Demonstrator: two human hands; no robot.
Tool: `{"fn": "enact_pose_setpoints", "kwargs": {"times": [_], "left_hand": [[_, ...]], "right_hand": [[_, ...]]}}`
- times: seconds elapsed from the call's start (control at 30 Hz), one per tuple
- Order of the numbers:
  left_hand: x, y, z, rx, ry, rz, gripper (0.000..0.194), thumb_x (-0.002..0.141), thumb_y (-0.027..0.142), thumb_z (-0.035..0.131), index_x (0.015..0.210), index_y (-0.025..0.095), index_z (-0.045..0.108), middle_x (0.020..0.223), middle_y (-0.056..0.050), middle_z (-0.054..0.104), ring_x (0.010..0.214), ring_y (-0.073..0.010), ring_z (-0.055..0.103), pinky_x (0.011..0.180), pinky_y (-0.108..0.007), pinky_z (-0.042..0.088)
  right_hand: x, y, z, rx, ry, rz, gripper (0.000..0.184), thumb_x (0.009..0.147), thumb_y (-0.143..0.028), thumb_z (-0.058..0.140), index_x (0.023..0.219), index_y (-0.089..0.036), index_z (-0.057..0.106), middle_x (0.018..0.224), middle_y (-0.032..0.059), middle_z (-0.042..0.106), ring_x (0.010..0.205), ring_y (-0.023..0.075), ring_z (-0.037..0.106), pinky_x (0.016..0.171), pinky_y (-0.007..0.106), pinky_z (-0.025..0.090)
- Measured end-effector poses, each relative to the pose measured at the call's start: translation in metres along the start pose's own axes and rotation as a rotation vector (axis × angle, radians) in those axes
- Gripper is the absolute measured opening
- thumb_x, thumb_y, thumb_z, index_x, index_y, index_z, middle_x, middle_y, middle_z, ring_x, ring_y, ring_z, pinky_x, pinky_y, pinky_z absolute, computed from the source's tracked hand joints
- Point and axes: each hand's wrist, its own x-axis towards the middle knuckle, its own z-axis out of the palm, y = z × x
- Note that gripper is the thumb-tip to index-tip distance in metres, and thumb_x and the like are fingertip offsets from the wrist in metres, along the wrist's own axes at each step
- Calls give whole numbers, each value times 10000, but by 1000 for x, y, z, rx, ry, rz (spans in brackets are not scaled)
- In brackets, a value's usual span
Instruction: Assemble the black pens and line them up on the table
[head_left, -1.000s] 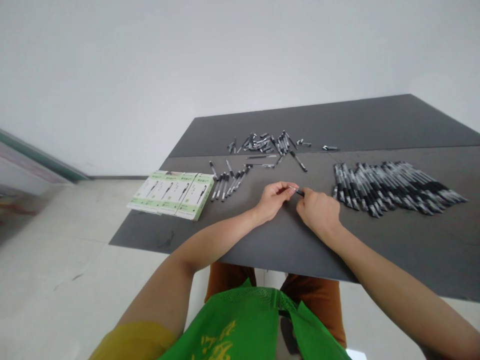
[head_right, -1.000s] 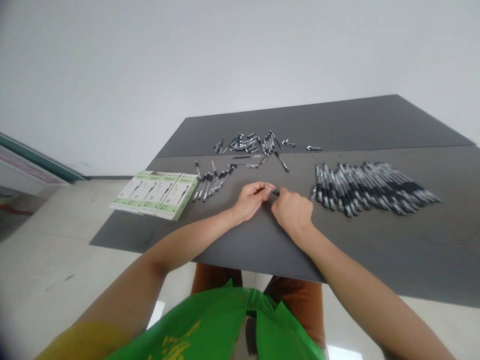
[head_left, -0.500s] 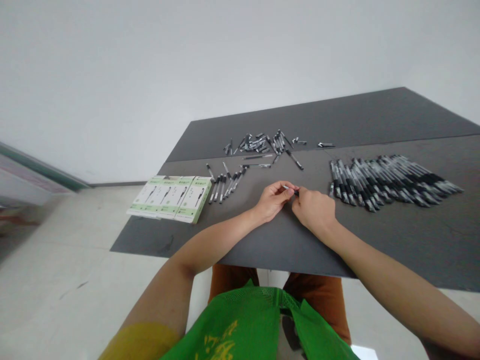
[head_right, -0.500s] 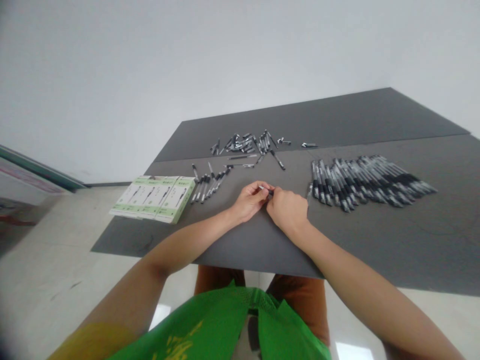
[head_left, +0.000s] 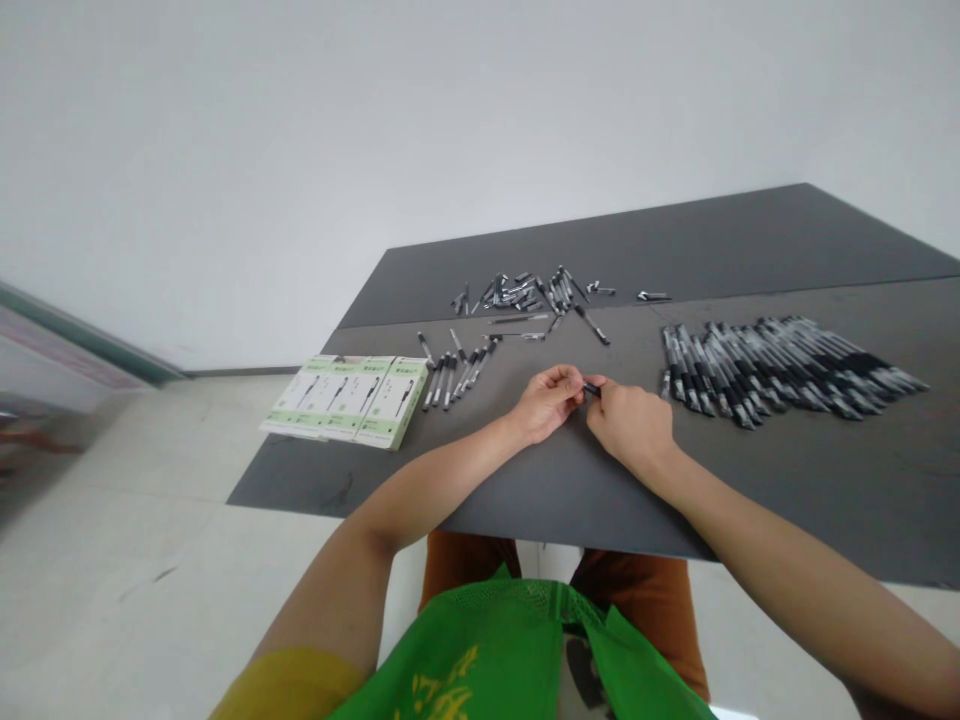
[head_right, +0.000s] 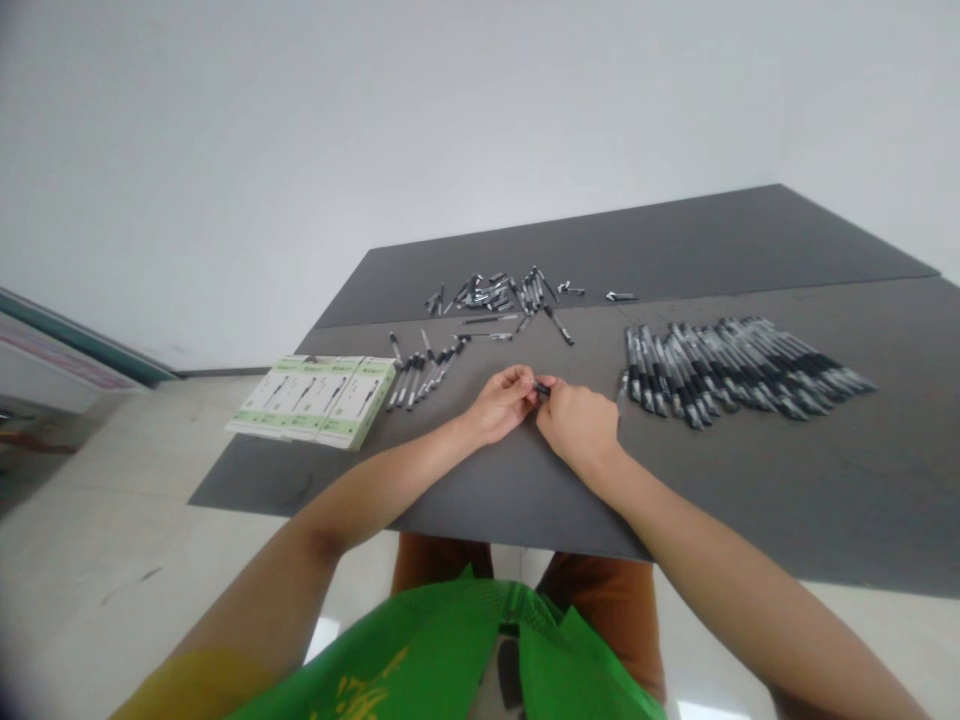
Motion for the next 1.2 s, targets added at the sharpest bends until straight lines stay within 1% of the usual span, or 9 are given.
{"fn": "enact_pose_setpoints", "kwargs": {"times": [0.13,0.27,0.33,0.43,0.57,0.7,0.87,1.03,1.2], "left_hand": [[-2,2,2,-2,-34,-18,299,627,259,892,863,159,737,952,-67,762,635,-53,562,697,-220,455],[-5,7,4,-30,-86,-38,607,627,222,891,1196,245,680,1107,-74,743,704,-64,615,778,-240,483],[-6,8,5,-35,-91,-43,704,608,224,905,1258,242,637,1137,-91,733,724,-72,627,786,-245,486],[-5,5,4,-36,-55,-15,570,564,268,931,1065,152,685,1046,-114,750,678,-68,611,725,-223,477],[-3,0,5,-8,52,26,378,570,277,925,768,127,640,877,-72,755,617,-58,577,679,-208,454],[-2,1,5,7,41,1,354,603,278,907,845,119,703,910,-70,752,651,-65,588,702,-221,452],[-5,6,7,16,-39,-30,570,599,292,910,1108,166,686,980,-59,747,672,-73,591,732,-247,445],[-6,0,12,43,15,91,478,519,315,943,822,161,608,794,-12,721,688,-85,586,688,-226,389],[-3,-6,11,65,44,138,443,562,353,919,794,150,601,775,-10,702,621,-56,493,657,-224,345]], "right_hand": [[2,2,-1,14,-26,18,364,902,-290,420,986,-112,725,900,216,737,862,315,729,733,353,510],[6,6,-3,44,-41,36,366,904,-272,404,977,-107,722,920,212,738,886,300,728,748,339,506],[7,7,-3,52,-48,32,367,904,-263,398,987,-107,720,934,208,739,893,293,727,754,334,504],[7,6,-2,64,-68,19,380,908,-279,391,1006,-116,720,953,205,738,903,302,725,757,347,506],[5,5,0,89,-72,5,404,913,-312,378,1036,-136,720,961,200,741,909,326,723,751,368,505],[7,8,0,97,-60,-2,410,909,-308,372,1044,-131,716,960,203,740,912,333,721,738,364,499],[10,11,-1,81,-43,-1,401,894,-267,367,1044,-117,708,953,209,736,913,330,719,728,358,491],[9,9,1,78,-79,-38,427,921,-305,345,1055,-131,711,963,208,737,917,345,717,722,370,484],[10,9,3,60,-111,-68,439,942,-323,332,1069,-125,703,973,212,734,912,323,714,721,348,462]]}}
